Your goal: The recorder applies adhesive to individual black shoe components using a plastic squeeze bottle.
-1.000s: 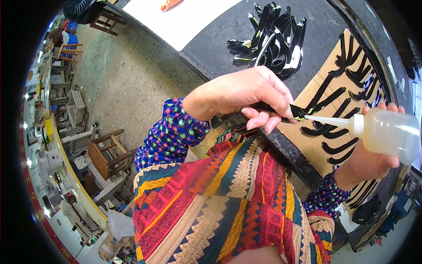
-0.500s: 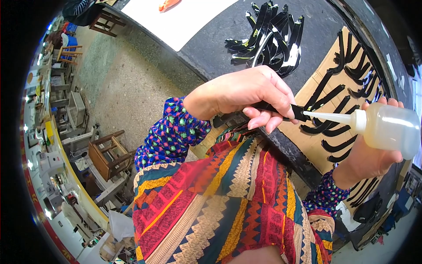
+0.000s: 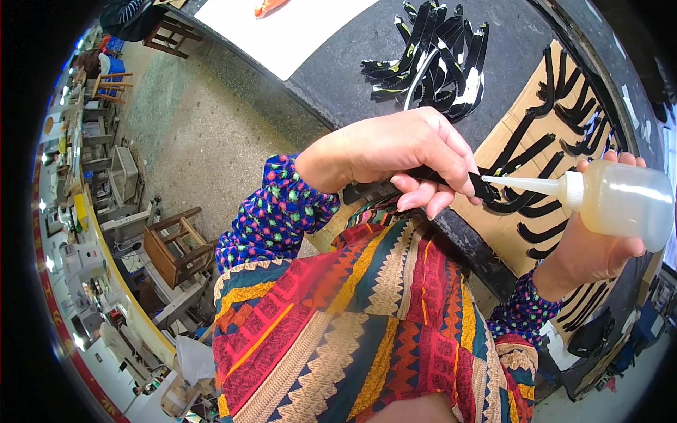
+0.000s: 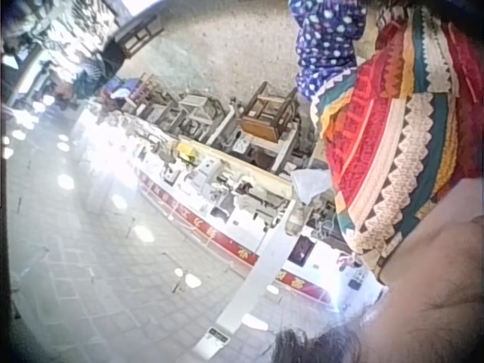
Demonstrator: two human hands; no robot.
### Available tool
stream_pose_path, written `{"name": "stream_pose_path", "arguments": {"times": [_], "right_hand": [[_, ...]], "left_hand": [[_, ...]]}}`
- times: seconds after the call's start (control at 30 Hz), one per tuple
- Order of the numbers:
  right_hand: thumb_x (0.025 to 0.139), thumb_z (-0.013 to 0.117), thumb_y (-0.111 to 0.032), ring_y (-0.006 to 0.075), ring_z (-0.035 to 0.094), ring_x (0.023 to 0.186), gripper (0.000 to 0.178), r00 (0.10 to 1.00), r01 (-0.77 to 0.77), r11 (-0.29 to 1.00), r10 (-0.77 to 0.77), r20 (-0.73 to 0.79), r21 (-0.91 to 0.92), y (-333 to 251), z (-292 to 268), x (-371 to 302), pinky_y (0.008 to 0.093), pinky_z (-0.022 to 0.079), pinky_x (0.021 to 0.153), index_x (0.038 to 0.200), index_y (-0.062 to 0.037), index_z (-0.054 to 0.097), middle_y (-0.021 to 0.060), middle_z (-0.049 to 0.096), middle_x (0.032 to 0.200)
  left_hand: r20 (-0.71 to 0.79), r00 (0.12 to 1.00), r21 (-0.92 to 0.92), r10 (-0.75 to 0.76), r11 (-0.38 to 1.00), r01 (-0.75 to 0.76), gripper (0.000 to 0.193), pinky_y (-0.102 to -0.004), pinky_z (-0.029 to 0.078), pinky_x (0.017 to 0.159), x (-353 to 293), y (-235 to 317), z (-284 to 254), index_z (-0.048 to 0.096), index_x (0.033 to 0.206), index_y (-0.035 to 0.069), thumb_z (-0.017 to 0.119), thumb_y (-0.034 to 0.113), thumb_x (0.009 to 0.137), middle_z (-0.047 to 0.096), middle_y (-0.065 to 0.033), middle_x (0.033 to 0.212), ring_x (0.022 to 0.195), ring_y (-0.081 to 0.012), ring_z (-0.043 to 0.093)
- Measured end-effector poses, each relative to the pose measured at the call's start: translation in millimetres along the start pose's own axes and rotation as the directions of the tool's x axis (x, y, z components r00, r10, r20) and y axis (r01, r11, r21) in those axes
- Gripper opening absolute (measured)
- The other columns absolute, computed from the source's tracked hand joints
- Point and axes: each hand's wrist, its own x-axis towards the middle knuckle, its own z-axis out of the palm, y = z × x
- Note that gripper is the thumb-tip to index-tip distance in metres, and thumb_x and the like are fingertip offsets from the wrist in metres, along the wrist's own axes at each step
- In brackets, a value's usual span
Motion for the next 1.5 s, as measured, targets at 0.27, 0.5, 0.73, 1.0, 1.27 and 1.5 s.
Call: {"name": "stream_pose_path", "arguments": {"times": [0.27,0.5,0.73,1.0,1.27,1.5], "right_hand": [[0.062,0.072,-0.052,0.0308,0.037,0.118,0.097,1.000,0.005,0.999,-0.005,0.011,-0.051,0.3,0.9,-0.7,0.0514,0.030,0.097,0.129,0.0017,0.026,0.0159,0.036,0.126],[0.063,0.071,-0.053,0.0305,0.037,0.117,0.097,1.000,0.023,0.996,-0.022,0.021,-0.083,1.6,-0.2,-1.3,0.0511,0.030,0.098,0.129,0.0015,0.026,0.0152,0.036,0.125],[0.063,0.070,-0.054,0.0321,0.038,0.118,0.097,1.000,0.012,0.998,-0.013,-0.009,-0.059,2.6,-4.8,-2.1,0.0513,0.031,0.097,0.129,0.0026,0.026,0.0170,0.037,0.126],[0.064,0.070,-0.052,0.0324,0.038,0.118,0.097,1.000,0.022,0.999,-0.022,0.009,-0.031,2.8,-12.1,-2.3,0.0514,0.032,0.096,0.129,0.0038,0.026,0.0182,0.037,0.126],[0.063,0.071,-0.052,0.0317,0.039,0.117,0.096,1.000,0.003,1.000,-0.003,0.003,-0.027,3.4,-15.0,-3.2,0.0503,0.033,0.096,0.128,0.0034,0.027,0.0176,0.037,0.125],[0.063,0.070,-0.053,0.0316,0.040,0.117,0.096,1.000,0.005,0.999,-0.006,-0.012,-0.032,3.3,-17.7,-4.5,0.0504,0.035,0.094,0.128,0.0031,0.028,0.0177,0.040,0.125]], "left_hand": [[0.019,1.000,-0.005,0.001,1.000,-0.001,0.016,-0.0152,0.025,0.029,1.3,-2.1,-0.8,0.059,0.086,-0.009,0.055,0.005,0.079,0.059,-0.0116,0.056,0.034,-0.0079,0.048],[0.011,1.000,-0.014,0.003,1.000,-0.002,0.016,-0.0153,0.025,0.029,2.6,-3.7,-1.5,0.059,0.085,-0.009,0.055,0.005,0.079,0.058,-0.0119,0.056,0.033,-0.0083,0.047],[0.001,1.000,-0.017,0.001,1.000,-0.001,0.015,-0.0155,0.024,0.028,3.4,-4.1,-2.1,0.059,0.085,-0.009,0.055,0.004,0.078,0.058,-0.0119,0.055,0.032,-0.0081,0.047],[0.002,1.000,-0.025,0.000,1.000,0.000,0.015,-0.0153,0.023,0.028,6.0,-5.6,-3.0,0.059,0.085,-0.009,0.056,0.004,0.078,0.058,-0.0111,0.055,0.032,-0.0078,0.046],[-0.002,1.000,-0.003,0.000,1.000,0.000,0.015,-0.0153,0.023,0.028,6.8,-5.4,-4.4,0.059,0.085,-0.009,0.055,0.004,0.078,0.058,-0.0099,0.054,0.032,-0.0076,0.046],[-0.009,1.000,-0.002,0.006,1.000,-0.006,0.014,-0.0156,0.022,0.028,8.4,-5.3,-5.2,0.059,0.084,-0.008,0.056,0.005,0.078,0.058,-0.0106,0.054,0.032,-0.0077,0.046]]}}
